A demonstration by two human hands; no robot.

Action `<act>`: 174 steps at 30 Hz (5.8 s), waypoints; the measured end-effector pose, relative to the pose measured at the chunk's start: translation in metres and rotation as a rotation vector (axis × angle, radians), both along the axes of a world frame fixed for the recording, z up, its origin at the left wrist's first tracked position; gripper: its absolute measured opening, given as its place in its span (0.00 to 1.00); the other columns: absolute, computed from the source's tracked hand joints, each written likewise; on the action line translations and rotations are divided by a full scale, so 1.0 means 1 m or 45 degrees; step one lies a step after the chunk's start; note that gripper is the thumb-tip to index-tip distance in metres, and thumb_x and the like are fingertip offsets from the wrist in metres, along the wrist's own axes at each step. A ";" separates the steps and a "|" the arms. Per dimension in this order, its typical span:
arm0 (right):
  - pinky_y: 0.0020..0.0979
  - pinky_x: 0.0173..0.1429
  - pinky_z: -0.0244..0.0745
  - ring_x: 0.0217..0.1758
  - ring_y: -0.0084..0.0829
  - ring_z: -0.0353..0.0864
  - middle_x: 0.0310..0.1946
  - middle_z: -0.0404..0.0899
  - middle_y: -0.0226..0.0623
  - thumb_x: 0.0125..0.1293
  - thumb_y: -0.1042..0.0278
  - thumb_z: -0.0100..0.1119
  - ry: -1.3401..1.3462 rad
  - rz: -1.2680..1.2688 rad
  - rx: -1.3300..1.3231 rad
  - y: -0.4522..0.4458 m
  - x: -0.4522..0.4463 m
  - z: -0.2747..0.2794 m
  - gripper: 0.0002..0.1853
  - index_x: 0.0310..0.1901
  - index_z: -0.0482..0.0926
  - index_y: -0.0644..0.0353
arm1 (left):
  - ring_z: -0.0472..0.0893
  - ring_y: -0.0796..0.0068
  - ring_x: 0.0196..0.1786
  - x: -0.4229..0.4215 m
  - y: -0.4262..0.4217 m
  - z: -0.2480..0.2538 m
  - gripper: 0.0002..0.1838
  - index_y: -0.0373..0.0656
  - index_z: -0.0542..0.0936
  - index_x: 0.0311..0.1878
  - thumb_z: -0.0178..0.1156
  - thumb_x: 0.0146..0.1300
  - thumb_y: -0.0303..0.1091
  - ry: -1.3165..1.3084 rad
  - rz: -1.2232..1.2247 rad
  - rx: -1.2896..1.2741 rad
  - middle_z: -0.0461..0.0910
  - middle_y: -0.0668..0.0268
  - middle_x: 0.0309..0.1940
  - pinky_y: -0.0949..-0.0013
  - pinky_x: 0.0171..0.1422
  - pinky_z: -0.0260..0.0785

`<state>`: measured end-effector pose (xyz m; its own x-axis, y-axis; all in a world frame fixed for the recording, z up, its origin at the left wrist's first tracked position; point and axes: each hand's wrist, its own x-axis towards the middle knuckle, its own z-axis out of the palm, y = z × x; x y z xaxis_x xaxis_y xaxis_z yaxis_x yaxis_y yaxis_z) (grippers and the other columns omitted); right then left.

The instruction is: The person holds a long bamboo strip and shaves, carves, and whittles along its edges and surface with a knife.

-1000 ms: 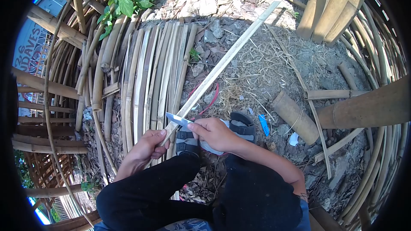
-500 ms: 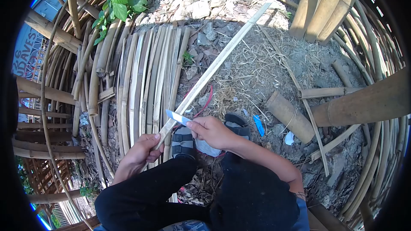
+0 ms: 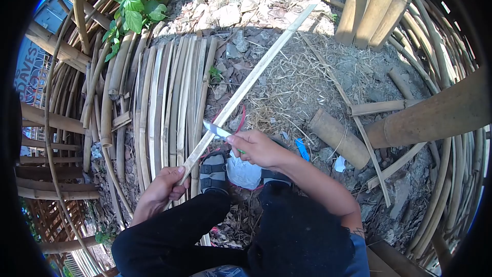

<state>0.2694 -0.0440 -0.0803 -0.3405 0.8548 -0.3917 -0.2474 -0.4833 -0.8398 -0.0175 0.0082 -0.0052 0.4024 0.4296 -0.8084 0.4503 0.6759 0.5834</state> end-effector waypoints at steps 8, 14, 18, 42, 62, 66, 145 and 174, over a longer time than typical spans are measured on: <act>0.22 0.25 0.52 0.20 0.14 0.57 0.18 0.63 0.20 0.79 0.51 0.49 -0.161 -0.028 0.198 -0.003 -0.012 -0.007 0.23 0.29 0.76 0.59 | 0.55 0.84 0.18 -0.001 -0.003 -0.001 0.24 0.39 0.75 0.32 0.44 0.81 0.46 0.021 -0.036 0.045 0.61 0.74 0.16 0.76 0.21 0.47; 0.24 0.28 0.57 0.23 0.15 0.61 0.19 0.67 0.23 0.78 0.55 0.51 -0.172 0.005 0.203 0.000 -0.004 -0.009 0.23 0.27 0.77 0.61 | 0.55 0.84 0.18 -0.001 -0.002 0.000 0.24 0.39 0.75 0.32 0.43 0.81 0.46 -0.002 -0.050 0.044 0.61 0.75 0.16 0.75 0.21 0.48; 0.25 0.28 0.57 0.22 0.16 0.61 0.17 0.66 0.22 0.78 0.53 0.52 -0.228 -0.026 0.226 0.000 0.001 -0.013 0.23 0.26 0.77 0.61 | 0.56 0.84 0.18 -0.002 -0.002 -0.001 0.23 0.40 0.75 0.33 0.43 0.81 0.46 0.009 -0.061 0.052 0.61 0.75 0.17 0.75 0.22 0.48; 0.28 0.30 0.64 0.22 0.19 0.66 0.16 0.69 0.27 0.78 0.48 0.49 -0.296 0.137 0.342 -0.012 -0.025 -0.011 0.26 0.27 0.77 0.60 | 0.56 0.86 0.15 -0.012 0.001 -0.010 0.23 0.38 0.75 0.31 0.49 0.79 0.47 -0.103 0.018 -0.236 0.59 0.76 0.14 0.78 0.18 0.44; 0.26 0.30 0.63 0.21 0.18 0.64 0.17 0.67 0.25 0.79 0.51 0.48 -0.323 0.136 0.403 -0.016 -0.031 0.006 0.25 0.28 0.77 0.61 | 0.54 0.86 0.12 -0.023 0.006 -0.027 0.26 0.37 0.73 0.28 0.45 0.80 0.47 -0.485 0.015 -0.480 0.57 0.76 0.10 0.77 0.15 0.42; 0.26 0.30 0.63 0.22 0.17 0.64 0.17 0.68 0.25 0.79 0.51 0.49 -0.265 -0.025 0.309 -0.005 -0.012 0.002 0.25 0.28 0.78 0.61 | 0.54 0.86 0.12 -0.028 0.007 -0.030 0.26 0.37 0.73 0.29 0.45 0.80 0.46 -0.493 0.028 -0.466 0.57 0.76 0.10 0.77 0.15 0.42; 0.24 0.29 0.61 0.21 0.17 0.62 0.19 0.68 0.24 0.78 0.49 0.51 -0.189 -0.371 0.141 0.005 0.047 0.007 0.25 0.28 0.78 0.61 | 0.54 0.86 0.12 -0.031 0.001 -0.018 0.26 0.37 0.73 0.27 0.48 0.78 0.48 -0.290 0.003 -0.336 0.57 0.76 0.11 0.76 0.16 0.42; 0.20 0.22 0.49 0.17 0.13 0.55 0.16 0.61 0.20 0.78 0.46 0.50 -0.062 -0.238 0.012 -0.001 0.060 0.020 0.25 0.27 0.73 0.57 | 0.54 0.85 0.13 -0.033 0.001 -0.019 0.26 0.36 0.72 0.26 0.48 0.77 0.47 -0.359 -0.030 -0.404 0.58 0.75 0.10 0.76 0.17 0.42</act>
<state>0.3292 -0.0454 -0.0604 -0.1558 0.9051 -0.3957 -0.2910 -0.4249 -0.8572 -0.0504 0.0087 -0.0238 0.6333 0.1653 -0.7560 0.3207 0.8330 0.4508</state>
